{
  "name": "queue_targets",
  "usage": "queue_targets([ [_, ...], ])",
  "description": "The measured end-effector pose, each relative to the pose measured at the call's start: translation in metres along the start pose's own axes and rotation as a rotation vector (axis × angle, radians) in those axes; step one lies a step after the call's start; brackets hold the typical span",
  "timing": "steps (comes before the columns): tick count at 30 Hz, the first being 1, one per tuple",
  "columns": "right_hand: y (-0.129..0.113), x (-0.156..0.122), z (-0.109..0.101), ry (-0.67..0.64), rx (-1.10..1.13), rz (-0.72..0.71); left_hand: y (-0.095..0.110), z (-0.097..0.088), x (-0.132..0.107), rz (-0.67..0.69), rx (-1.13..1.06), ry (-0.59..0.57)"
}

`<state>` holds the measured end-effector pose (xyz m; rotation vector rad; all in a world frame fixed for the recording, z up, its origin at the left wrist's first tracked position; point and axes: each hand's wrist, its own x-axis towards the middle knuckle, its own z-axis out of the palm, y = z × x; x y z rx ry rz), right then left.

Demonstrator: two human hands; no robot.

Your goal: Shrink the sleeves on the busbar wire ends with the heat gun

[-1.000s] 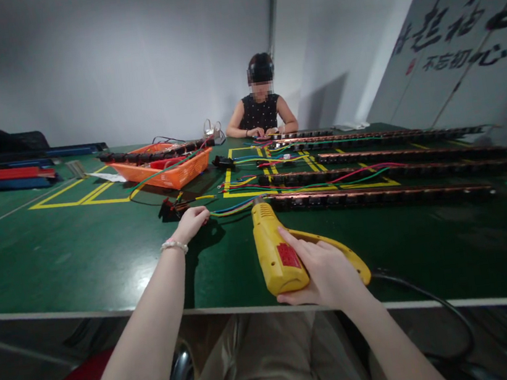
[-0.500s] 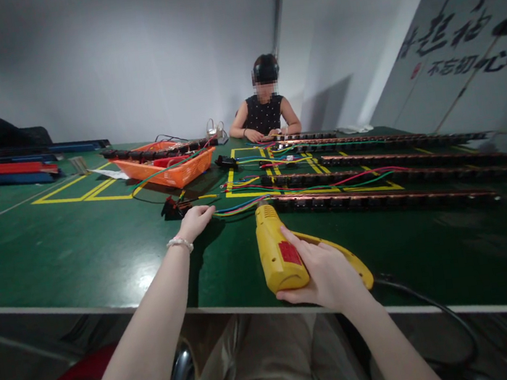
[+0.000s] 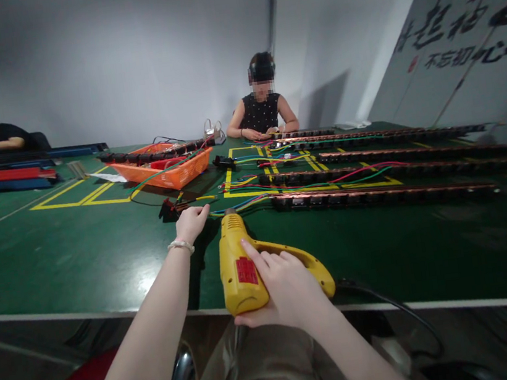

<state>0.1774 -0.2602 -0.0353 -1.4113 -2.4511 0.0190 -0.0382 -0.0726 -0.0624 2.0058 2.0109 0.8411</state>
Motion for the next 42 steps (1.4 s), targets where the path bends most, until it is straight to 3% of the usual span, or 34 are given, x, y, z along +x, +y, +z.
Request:
queue_targets([
  [9,-0.013,0.013,0.009,0.029,0.007,-0.129,-0.005,0.000,0.003,0.014,0.015,-0.016],
  [21,0.009,0.012,0.004,0.041,0.059,-0.205,-0.015,0.004,0.007,0.107,-0.045,0.001],
  [34,0.052,-0.015,-0.012,0.037,0.046,-0.051,-0.008,-0.001,0.001,0.069,-0.047,-0.004],
  [42,0.072,-0.030,-0.012,0.139,-0.045,0.046,-0.006,-0.002,0.000,0.073,-0.048,-0.004],
])
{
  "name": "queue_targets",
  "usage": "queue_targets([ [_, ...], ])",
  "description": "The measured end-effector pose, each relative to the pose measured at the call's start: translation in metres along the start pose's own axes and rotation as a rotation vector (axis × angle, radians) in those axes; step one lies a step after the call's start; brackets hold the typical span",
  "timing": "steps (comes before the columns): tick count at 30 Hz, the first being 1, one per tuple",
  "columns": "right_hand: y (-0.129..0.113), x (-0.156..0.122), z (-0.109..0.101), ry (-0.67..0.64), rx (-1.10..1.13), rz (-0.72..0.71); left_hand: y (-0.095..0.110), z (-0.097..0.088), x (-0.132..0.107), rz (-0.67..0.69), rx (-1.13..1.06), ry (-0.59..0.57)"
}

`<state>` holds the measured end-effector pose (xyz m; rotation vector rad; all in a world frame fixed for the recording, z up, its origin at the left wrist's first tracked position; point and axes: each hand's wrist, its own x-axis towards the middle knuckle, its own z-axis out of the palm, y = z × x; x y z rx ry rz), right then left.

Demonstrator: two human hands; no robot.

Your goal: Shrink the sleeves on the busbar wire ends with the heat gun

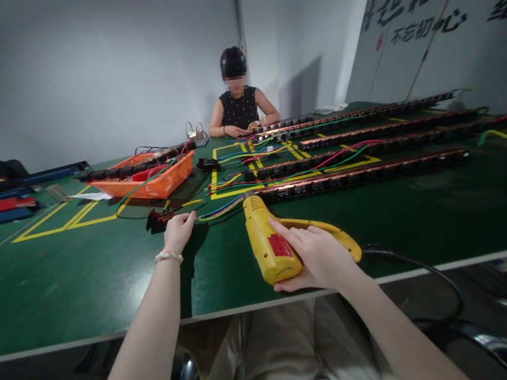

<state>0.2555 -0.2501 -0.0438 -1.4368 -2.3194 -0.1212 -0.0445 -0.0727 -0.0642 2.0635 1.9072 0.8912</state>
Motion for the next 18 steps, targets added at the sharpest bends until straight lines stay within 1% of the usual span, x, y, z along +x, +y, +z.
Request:
queue_targets([
  [12,-0.005,0.000,-0.001,-0.010,-0.046,0.031,-0.003,0.004,0.002,0.031,-0.029,0.037],
  [18,-0.013,0.004,-0.002,-0.029,-0.047,0.079,-0.006,0.007,0.005,0.039,-0.066,0.065],
])
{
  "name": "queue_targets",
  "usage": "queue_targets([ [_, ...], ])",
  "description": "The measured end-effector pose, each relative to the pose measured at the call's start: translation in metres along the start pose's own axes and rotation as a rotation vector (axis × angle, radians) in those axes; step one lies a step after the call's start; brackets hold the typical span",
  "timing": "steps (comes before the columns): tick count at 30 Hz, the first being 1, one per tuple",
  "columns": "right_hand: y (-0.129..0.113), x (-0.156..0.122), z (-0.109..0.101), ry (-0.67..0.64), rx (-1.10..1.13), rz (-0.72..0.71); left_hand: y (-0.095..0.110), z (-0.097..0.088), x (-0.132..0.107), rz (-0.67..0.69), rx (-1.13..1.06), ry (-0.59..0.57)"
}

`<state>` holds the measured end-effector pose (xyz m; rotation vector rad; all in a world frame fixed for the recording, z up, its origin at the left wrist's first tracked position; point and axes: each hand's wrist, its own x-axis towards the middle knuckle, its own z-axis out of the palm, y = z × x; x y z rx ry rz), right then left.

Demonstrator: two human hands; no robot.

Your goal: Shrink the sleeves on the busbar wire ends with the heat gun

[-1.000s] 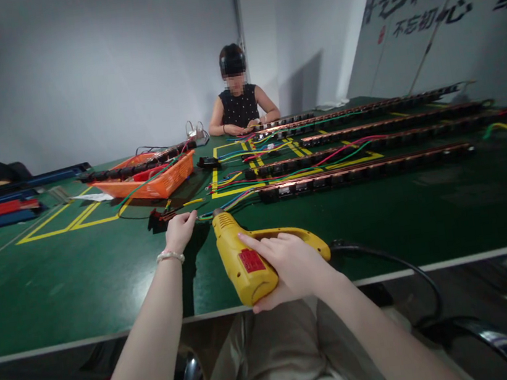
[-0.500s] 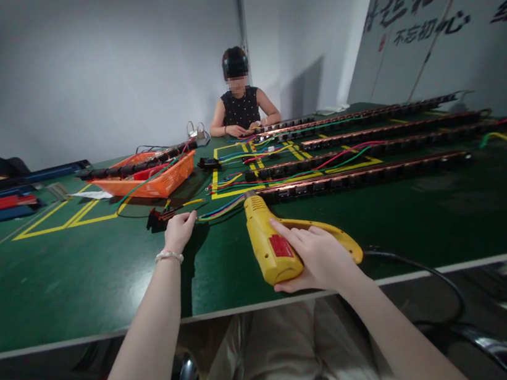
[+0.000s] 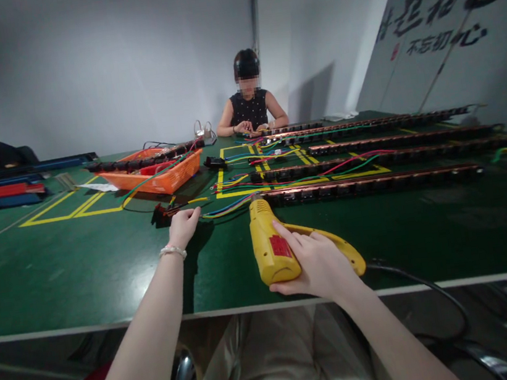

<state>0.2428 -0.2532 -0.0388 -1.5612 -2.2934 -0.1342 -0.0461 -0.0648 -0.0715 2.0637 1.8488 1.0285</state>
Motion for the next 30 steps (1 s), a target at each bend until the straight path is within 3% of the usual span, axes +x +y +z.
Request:
queue_targets([
  [6,-0.019,0.006,0.003,-0.031,0.006,-0.002,-0.001,0.000,0.000,-0.025,-0.040,0.005],
  [16,-0.060,0.012,0.017,-0.009,0.018,-0.150,-0.006,0.002,0.002,-0.014,-0.058,0.005],
  [30,-0.083,0.022,0.026,-0.031,0.081,-0.278,-0.008,0.005,0.006,0.018,-0.010,-0.031],
])
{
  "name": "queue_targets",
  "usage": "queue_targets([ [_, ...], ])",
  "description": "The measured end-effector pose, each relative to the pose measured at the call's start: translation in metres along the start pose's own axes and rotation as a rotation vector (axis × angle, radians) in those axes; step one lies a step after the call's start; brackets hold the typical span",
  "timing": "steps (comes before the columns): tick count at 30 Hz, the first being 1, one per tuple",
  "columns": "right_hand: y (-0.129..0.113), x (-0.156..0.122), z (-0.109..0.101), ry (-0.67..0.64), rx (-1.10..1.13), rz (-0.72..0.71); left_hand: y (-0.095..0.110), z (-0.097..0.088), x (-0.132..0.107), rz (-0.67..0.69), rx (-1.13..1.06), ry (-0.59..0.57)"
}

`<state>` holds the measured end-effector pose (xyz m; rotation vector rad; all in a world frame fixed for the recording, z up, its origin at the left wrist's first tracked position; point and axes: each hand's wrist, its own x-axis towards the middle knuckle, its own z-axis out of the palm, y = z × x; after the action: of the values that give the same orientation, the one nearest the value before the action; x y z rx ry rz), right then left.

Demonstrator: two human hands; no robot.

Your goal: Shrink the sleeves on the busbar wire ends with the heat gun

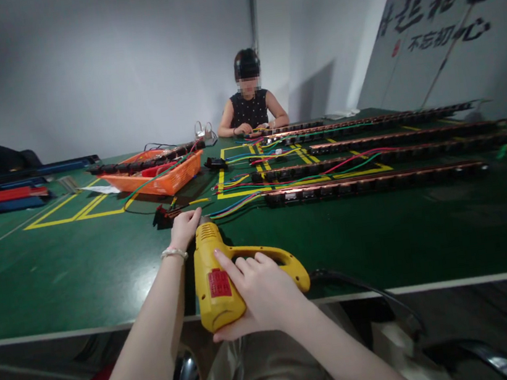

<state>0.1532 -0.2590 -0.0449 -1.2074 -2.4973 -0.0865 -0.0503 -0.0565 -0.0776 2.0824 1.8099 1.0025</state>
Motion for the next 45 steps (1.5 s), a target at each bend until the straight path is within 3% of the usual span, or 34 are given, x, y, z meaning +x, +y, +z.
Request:
queue_targets([
  [8,0.006,0.001,-0.004,0.003,0.033,-0.015,0.007,-0.003,-0.004,-0.016,-0.004,-0.002],
  [13,0.025,-0.005,-0.012,-0.037,0.072,-0.019,0.008,-0.003,-0.006,0.009,0.019,0.003],
  [19,0.049,-0.019,-0.022,-0.048,0.102,0.038,0.007,-0.002,-0.006,0.004,0.020,0.013],
  [30,0.072,-0.040,-0.029,0.022,-0.009,0.206,0.011,-0.005,-0.008,0.007,0.030,0.011],
  [37,0.077,-0.049,-0.025,0.105,-0.104,0.224,0.011,-0.004,-0.007,-0.002,0.018,0.020],
  [45,0.075,-0.046,-0.029,0.065,-0.098,0.245,0.010,-0.003,-0.007,0.003,0.026,0.036],
])
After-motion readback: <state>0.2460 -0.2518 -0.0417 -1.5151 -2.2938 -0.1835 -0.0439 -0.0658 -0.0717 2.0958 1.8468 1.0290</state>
